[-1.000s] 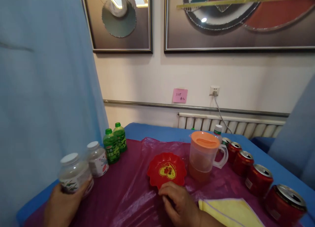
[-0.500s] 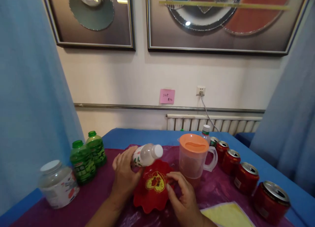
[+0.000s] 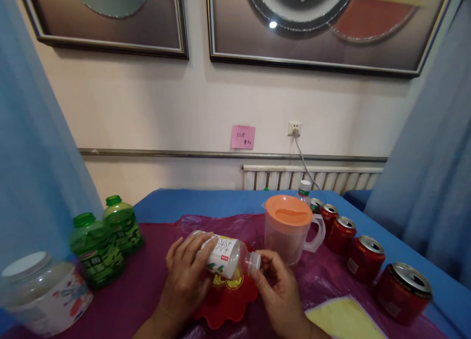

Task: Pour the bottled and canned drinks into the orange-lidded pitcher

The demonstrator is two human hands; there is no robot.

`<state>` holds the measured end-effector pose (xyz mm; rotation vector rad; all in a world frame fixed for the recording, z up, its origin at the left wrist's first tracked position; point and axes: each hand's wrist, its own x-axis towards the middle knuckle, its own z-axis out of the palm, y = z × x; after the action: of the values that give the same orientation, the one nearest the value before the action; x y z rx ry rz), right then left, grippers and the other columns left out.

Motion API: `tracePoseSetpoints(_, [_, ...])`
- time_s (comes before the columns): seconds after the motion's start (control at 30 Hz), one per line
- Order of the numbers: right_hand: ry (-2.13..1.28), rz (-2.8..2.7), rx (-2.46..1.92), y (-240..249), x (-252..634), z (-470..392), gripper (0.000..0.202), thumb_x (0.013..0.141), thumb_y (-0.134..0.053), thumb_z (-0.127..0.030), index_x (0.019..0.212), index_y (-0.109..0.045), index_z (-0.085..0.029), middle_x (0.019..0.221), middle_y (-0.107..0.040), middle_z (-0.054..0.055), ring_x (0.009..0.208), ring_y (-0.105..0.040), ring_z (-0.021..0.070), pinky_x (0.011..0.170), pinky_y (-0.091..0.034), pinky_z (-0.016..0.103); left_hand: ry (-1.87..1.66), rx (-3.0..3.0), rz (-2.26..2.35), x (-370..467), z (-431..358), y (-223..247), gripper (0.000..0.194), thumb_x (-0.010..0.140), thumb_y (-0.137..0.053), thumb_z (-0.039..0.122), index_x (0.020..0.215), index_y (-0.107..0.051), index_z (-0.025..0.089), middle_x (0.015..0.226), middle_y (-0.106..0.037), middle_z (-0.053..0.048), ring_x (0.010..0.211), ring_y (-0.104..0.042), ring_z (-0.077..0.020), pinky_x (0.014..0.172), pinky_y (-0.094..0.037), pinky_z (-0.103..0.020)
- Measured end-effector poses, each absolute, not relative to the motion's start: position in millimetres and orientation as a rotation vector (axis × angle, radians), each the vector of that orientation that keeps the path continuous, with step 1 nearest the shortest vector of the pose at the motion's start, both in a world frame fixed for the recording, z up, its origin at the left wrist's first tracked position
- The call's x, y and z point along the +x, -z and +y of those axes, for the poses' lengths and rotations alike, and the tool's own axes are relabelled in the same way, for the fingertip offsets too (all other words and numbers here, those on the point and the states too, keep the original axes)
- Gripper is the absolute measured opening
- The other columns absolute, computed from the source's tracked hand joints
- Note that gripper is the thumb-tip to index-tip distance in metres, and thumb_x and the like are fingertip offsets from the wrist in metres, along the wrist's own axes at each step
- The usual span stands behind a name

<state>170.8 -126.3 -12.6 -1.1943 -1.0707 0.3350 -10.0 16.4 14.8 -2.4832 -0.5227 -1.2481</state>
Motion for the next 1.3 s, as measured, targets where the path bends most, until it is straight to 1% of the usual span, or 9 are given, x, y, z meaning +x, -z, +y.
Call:
tracePoseSetpoints(0.3, [-0.145,-1.24,-1.205,14,172,-129,0.029,0.09,-0.065,-0.022,0.119,-0.061,-0.025,0.103,-0.067,0.003,0.089,-0.064,0.0181,0.079,-0.053,0.029,1.245,-2.53,-0.501,-15,21,-15,0.056,0.084,-0.054,0.016,0.139,-0.052,0.025,0.13,-0.066,-0.012,0.121,-0.058,-0.0297,0.109,-0.036,-0.049])
tracePoseSetpoints(0.5, [0.021,-1.253,-1.221,15,168,-130,0.052,0.091,-0.058,-0.016,0.14,-0.05,-0.03,0.139,-0.055,0.009,0.128,-0.054,0.0254,0.106,-0.047,0.043,1.223,-2.526,-0.535,-15,25,-13,0.053,0.086,-0.058,0.023,0.139,-0.053,0.023,0.131,-0.066,-0.013,0.121,-0.058,-0.0306,0.108,-0.037,-0.047])
tracePoseSetpoints(0.6, [-0.046,-1.174,-1.239,14,168,-130,0.06,0.09,-0.065,-0.026,0.146,-0.043,-0.028,0.136,-0.057,0.011,0.121,-0.058,0.0257,0.099,-0.052,0.04,1.2,-2.525,-0.514,-15,26,-12,0.055,0.086,-0.056,0.02,0.141,-0.051,0.023,0.132,-0.064,-0.014,0.123,-0.057,-0.0311,0.108,-0.036,-0.049])
tracePoseSetpoints(0.7, [-0.219,-1.154,-1.242,13,171,-129,0.041,0.092,-0.066,-0.035,0.13,-0.055,-0.024,0.112,-0.068,0.006,0.096,-0.065,0.0203,0.085,-0.055,0.032,1.181,-2.528,-0.498,-15,26,-13,0.057,0.085,-0.054,0.016,0.142,-0.05,0.023,0.133,-0.064,-0.014,0.124,-0.055,-0.0309,0.109,-0.034,-0.05])
tracePoseSetpoints(0.83, [-0.329,-1.132,-1.257,11,173,-128,0.025,0.095,-0.062,-0.04,0.112,-0.063,-0.022,0.092,-0.071,0.002,0.074,-0.062,0.0153,0.067,-0.052,0.025,1.184,-2.53,-0.484,-14,26,-14,0.056,0.085,-0.055,0.017,0.141,-0.052,0.023,0.132,-0.065,-0.013,0.123,-0.057,-0.0307,0.11,-0.035,-0.049])
tracePoseSetpoints(0.93, [-0.231,-1.139,-1.244,11,173,-128,0.026,0.094,-0.064,-0.034,0.117,-0.064,-0.023,0.095,-0.07,0.002,0.076,-0.063,0.0151,0.067,-0.053,0.025,1.189,-2.54,-0.495,-14,27,-14,0.056,0.084,-0.056,0.019,0.141,-0.052,0.024,0.132,-0.066,-0.012,0.123,-0.058,-0.0298,0.11,-0.036,-0.048])
tracePoseSetpoints(1.13, [-0.123,-1.172,-1.207,15,169,-129,0.054,0.09,-0.065,-0.027,0.142,-0.049,-0.028,0.129,-0.061,0.009,0.11,-0.064,0.0226,0.09,-0.056,0.034,1.181,-2.543,-0.491,-14,28,-12,0.057,0.085,-0.056,0.02,0.141,-0.052,0.024,0.132,-0.066,-0.012,0.122,-0.058,-0.0299,0.11,-0.036,-0.047])
tracePoseSetpoints(1.2, [-0.202,-1.138,-1.212,15,168,-130,0.058,0.09,-0.068,-0.032,0.143,-0.046,-0.027,0.126,-0.063,0.009,0.105,-0.066,0.0221,0.088,-0.057,0.034,1.175,-2.55,-0.478,-13,27,-12,0.057,0.085,-0.056,0.019,0.142,-0.052,0.024,0.132,-0.066,-0.012,0.123,-0.058,-0.0298,0.109,-0.036,-0.047])
tracePoseSetpoints(1.3, [-0.274,-1.1,-1.255,12,169,-129,0.036,0.091,-0.067,-0.036,0.123,-0.058,-0.024,0.104,-0.069,0.005,0.089,-0.066,0.0189,0.078,-0.056,0.029,1.152,-2.557,-0.478,-13,26,-12,0.057,0.086,-0.055,0.018,0.142,-0.051,0.025,0.133,-0.066,-0.012,0.123,-0.057,-0.0296,0.11,-0.035,-0.047])
